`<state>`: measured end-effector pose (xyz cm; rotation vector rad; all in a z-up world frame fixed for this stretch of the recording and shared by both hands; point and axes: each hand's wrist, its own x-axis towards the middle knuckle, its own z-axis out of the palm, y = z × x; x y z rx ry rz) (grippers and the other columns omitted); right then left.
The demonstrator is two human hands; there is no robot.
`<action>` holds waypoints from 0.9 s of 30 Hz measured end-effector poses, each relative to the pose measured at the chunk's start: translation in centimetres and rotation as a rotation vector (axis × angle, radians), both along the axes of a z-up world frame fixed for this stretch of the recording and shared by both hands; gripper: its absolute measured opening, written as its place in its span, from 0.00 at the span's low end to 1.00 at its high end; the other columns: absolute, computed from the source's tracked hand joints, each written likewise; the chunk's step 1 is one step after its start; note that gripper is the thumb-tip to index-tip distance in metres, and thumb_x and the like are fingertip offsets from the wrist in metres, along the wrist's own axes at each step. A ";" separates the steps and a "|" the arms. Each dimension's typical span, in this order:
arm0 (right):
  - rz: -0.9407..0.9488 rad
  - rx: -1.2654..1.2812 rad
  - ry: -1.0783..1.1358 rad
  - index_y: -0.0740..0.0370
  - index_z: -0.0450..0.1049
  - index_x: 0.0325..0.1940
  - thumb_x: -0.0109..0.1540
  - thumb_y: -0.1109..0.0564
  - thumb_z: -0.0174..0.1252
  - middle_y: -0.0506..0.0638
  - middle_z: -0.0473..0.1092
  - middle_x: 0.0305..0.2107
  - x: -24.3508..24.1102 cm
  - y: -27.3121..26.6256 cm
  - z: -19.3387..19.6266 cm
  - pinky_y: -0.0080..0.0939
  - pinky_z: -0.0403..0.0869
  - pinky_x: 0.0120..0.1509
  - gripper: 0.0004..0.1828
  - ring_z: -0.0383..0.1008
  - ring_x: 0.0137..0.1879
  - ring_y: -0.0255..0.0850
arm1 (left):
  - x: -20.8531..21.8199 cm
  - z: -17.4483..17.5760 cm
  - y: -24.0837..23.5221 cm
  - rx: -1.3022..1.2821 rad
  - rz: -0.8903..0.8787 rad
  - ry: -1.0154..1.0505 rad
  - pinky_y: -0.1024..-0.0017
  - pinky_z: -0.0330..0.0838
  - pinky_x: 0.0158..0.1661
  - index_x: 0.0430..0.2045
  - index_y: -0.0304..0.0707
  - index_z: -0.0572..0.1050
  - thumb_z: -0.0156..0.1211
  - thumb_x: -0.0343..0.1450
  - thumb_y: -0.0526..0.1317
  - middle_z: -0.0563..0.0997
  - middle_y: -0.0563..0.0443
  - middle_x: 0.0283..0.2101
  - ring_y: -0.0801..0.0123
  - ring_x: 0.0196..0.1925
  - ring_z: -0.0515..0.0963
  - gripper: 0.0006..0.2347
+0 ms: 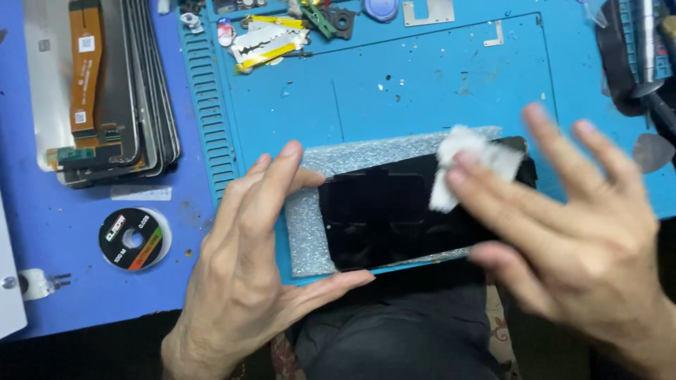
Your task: Clean a mobile phone screen with a microfiber cloth and apply adhesive tape to the edges for remanufacturing.
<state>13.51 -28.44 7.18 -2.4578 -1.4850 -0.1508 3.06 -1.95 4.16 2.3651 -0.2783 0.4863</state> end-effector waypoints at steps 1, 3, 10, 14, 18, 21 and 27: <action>-0.105 -0.051 -0.067 0.58 0.76 0.62 0.64 0.44 0.53 0.51 0.73 0.59 1.0 -0.5 0.3 0.66 0.54 0.76 0.26 0.62 0.75 0.65 | 0.1 0.1 -0.1 0.013 0.017 -0.005 0.49 0.68 0.65 0.65 0.26 0.51 0.80 0.58 0.50 0.78 0.39 0.51 0.50 0.56 0.78 0.48; -0.025 -0.012 -0.003 0.56 0.75 0.62 0.65 0.39 0.52 0.48 0.73 0.58 -0.6 -1.3 -0.6 0.67 0.54 0.77 0.27 0.64 0.73 0.60 | 0.1 0.0 -0.1 0.021 0.019 -0.007 0.50 0.68 0.65 0.65 0.26 0.51 0.80 0.57 0.50 0.78 0.39 0.50 0.49 0.56 0.78 0.49; -0.048 0.012 -0.124 0.55 0.74 0.65 0.69 0.39 0.40 0.51 0.73 0.58 1.3 -3.1 -0.5 0.67 0.54 0.77 0.30 0.64 0.72 0.61 | 0.4 -0.2 -0.6 0.006 0.036 0.014 0.57 0.73 0.57 0.65 0.25 0.51 0.81 0.55 0.50 0.78 0.36 0.49 0.51 0.54 0.78 0.50; -0.047 0.036 -0.083 0.54 0.74 0.65 0.71 0.40 0.40 0.50 0.72 0.59 1.5 -4.0 -0.4 0.67 0.53 0.77 0.27 0.64 0.72 0.60 | 0.5 -0.3 -0.7 0.012 0.043 0.020 0.59 0.74 0.54 0.65 0.26 0.51 0.82 0.54 0.50 0.79 0.36 0.49 0.52 0.52 0.79 0.51; -0.002 0.065 -0.067 0.54 0.74 0.64 0.72 0.42 0.43 0.48 0.72 0.60 1.2 -2.9 -0.6 0.66 0.53 0.77 0.25 0.64 0.72 0.59 | 0.4 -0.3 -0.9 0.051 0.056 0.015 0.59 0.74 0.53 0.65 0.25 0.51 0.83 0.52 0.50 0.79 0.37 0.49 0.53 0.52 0.79 0.53; 0.069 0.097 -0.004 0.56 0.75 0.63 0.70 0.41 0.46 0.48 0.73 0.60 -0.5 -2.5 -0.8 0.66 0.54 0.77 0.26 0.66 0.72 0.56 | 0.5 -0.3 -1.0 0.054 0.058 0.011 0.59 0.74 0.54 0.65 0.25 0.51 0.84 0.51 0.50 0.79 0.36 0.49 0.53 0.52 0.79 0.53; -0.064 0.115 -0.028 0.53 0.76 0.61 0.69 0.45 0.49 0.48 0.73 0.59 -0.5 -4.7 -0.7 0.64 0.54 0.77 0.21 0.64 0.73 0.56 | 0.4 -0.1 -1.0 0.065 0.056 0.006 0.59 0.73 0.55 0.66 0.25 0.49 0.84 0.51 0.49 0.79 0.36 0.49 0.52 0.53 0.79 0.54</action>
